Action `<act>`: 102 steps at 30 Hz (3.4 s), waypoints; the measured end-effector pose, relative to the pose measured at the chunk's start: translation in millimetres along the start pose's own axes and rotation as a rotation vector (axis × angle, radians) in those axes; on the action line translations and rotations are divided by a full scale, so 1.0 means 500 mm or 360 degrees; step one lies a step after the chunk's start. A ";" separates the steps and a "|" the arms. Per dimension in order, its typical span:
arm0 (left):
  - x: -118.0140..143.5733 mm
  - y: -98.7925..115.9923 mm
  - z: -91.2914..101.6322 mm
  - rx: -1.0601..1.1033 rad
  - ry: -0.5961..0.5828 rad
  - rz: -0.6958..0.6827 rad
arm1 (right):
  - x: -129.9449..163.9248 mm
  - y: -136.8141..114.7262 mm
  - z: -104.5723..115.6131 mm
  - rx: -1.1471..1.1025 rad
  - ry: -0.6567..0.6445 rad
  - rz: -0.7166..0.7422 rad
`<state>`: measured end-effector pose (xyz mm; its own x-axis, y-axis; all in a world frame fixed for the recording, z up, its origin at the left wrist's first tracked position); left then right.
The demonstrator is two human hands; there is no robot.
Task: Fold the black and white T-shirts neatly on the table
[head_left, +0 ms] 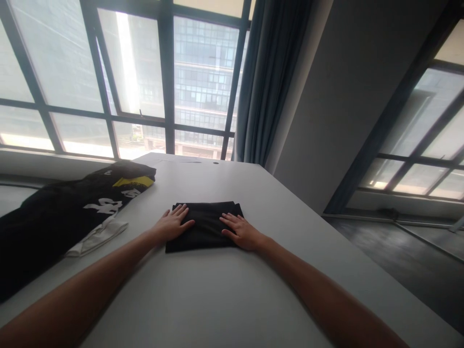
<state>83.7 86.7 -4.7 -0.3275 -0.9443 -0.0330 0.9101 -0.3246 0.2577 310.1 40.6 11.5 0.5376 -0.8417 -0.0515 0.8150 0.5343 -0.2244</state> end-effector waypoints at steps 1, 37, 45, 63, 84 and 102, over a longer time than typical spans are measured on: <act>-0.002 -0.011 0.005 -0.0012 0.0014 0.0039 | 0.002 -0.004 0.004 0.0012 0.0016 0.0010; 0.021 -0.026 0.003 -0.0063 -0.0076 -0.0035 | 0.206 0.519 0.099 0.0306 0.0405 -0.1895; 0.022 -0.025 0.005 -0.0059 -0.0050 -0.0034 | 0.220 0.538 0.107 0.0372 0.0383 -0.2074; 0.149 -0.380 0.270 -0.0325 0.1007 0.1007 | 0.196 0.476 0.157 0.0669 0.0559 -0.1767; 0.020 -0.081 0.107 0.0168 0.0417 -0.0181 | 0.073 0.289 0.124 0.0820 0.0622 -0.0832; 0.057 0.068 0.080 0.0684 -0.0090 -0.0765 | -0.394 -0.166 0.012 0.0172 0.0109 0.0169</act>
<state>95.0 50.9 41.8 -0.6969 -0.6907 -0.1931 0.4795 -0.6490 0.5906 137.8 162.6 46.0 0.6089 -0.7814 -0.1367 0.7748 0.6228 -0.1085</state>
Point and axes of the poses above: each hand's wrist, its own x-axis away from the middle knuckle, its own z-axis out of the back of the hand, y = z × x, the point moved 8 cm from there along -x, towards the middle knuckle, and after that the axes turned 4 degrees about x, right-handed, at the moved point
